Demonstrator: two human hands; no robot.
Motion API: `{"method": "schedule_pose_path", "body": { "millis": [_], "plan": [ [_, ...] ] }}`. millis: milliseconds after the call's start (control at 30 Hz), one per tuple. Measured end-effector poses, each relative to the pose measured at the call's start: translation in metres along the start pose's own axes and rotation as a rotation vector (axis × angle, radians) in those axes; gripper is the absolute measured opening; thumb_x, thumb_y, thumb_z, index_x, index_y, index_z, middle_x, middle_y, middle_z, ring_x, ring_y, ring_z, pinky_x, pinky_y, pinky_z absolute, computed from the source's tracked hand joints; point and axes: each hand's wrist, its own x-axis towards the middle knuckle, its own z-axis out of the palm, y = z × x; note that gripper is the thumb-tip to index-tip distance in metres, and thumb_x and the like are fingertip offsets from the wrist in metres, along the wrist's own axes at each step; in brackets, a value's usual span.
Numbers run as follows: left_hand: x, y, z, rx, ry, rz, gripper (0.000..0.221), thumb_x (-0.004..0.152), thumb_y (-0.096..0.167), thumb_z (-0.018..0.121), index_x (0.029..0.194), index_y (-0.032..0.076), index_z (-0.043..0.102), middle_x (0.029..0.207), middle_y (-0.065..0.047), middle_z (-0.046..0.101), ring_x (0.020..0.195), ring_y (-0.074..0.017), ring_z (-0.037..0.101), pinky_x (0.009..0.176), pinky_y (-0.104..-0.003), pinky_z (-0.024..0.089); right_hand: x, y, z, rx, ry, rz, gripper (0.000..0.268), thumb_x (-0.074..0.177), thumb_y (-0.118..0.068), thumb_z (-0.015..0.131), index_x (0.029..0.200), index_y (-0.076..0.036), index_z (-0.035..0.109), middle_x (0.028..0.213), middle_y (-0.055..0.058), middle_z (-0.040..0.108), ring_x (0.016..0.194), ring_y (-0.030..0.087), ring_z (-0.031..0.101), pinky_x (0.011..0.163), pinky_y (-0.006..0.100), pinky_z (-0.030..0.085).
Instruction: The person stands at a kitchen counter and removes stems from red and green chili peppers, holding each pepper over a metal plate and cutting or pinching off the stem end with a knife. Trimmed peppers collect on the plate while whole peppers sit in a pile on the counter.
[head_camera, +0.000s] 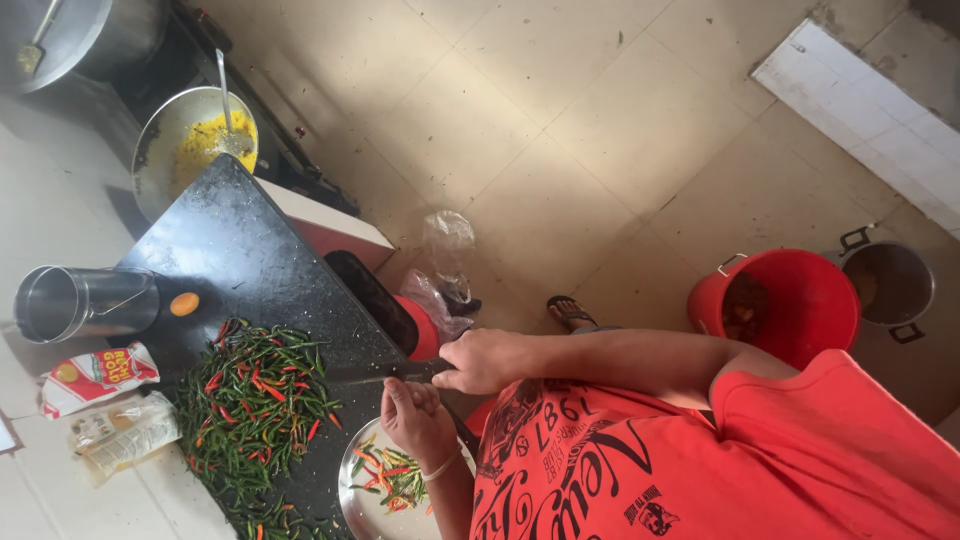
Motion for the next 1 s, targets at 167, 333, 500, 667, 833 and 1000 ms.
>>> {"method": "schedule_pose_path", "body": {
  "millis": [167, 333, 500, 667, 833, 1000],
  "plan": [
    [0.001, 0.001, 0.009, 0.012, 0.014, 0.036, 0.034, 0.109, 0.023, 0.058, 0.079, 0.008, 0.051, 0.062, 0.002, 0.044, 0.051, -0.0069, 0.034, 0.049, -0.025, 0.031, 0.002, -0.003, 0.003, -0.006, 0.012, -0.005, 0.054, 0.096, -0.052, 0.057, 0.102, 0.001, 0.066, 0.100, 0.030, 0.070, 0.099, 0.048, 0.066, 0.087, 0.054, 0.051],
    [0.006, 0.008, 0.014, -0.005, 0.077, 0.049, 0.034, 0.108, 0.025, 0.059, 0.080, 0.007, 0.051, 0.063, 0.002, 0.044, 0.051, -0.0072, 0.035, 0.049, -0.025, 0.031, -0.002, -0.007, 0.003, -0.004, 0.025, -0.007, 0.053, 0.096, -0.051, 0.056, 0.102, 0.000, 0.065, 0.099, 0.029, 0.071, 0.098, 0.048, 0.067, 0.087, 0.055, 0.051],
    [0.012, 0.010, 0.000, -0.010, 0.048, 0.077, 0.037, 0.108, 0.029, 0.061, 0.078, 0.010, 0.049, 0.061, 0.003, 0.043, 0.049, -0.0069, 0.035, 0.049, -0.025, 0.032, -0.005, -0.008, 0.002, -0.011, -0.015, 0.018, 0.052, 0.096, -0.051, 0.057, 0.102, 0.000, 0.066, 0.099, 0.029, 0.070, 0.097, 0.048, 0.067, 0.087, 0.055, 0.051],
    [0.007, 0.019, 0.014, 0.004, 0.106, -0.036, 0.033, 0.107, 0.035, 0.054, 0.088, 0.009, 0.057, 0.061, 0.002, 0.043, 0.049, -0.0072, 0.034, 0.049, -0.025, 0.032, -0.006, -0.008, 0.001, -0.010, -0.007, 0.018, 0.052, 0.095, -0.051, 0.056, 0.103, -0.001, 0.066, 0.099, 0.029, 0.071, 0.097, 0.047, 0.067, 0.087, 0.055, 0.051],
    [0.004, 0.013, 0.001, -0.009, 0.086, -0.063, 0.043, 0.113, 0.038, 0.050, 0.082, 0.009, 0.049, 0.063, 0.002, 0.044, 0.049, -0.0084, 0.036, 0.050, -0.026, 0.033, -0.005, -0.007, -0.003, -0.012, 0.001, 0.025, 0.052, 0.095, -0.051, 0.056, 0.103, -0.001, 0.066, 0.099, 0.029, 0.071, 0.097, 0.047, 0.067, 0.087, 0.055, 0.051],
    [-0.008, 0.013, 0.016, 0.170, 0.041, -0.015, 0.036, 0.108, 0.030, 0.053, 0.082, 0.005, 0.053, 0.059, 0.001, 0.042, 0.046, -0.0076, 0.034, 0.045, -0.026, 0.029, -0.004, -0.009, -0.006, 0.000, 0.008, 0.016, 0.052, 0.094, -0.051, 0.057, 0.102, -0.001, 0.066, 0.095, 0.028, 0.071, 0.094, 0.047, 0.068, 0.085, 0.054, 0.052]
  ]
}}
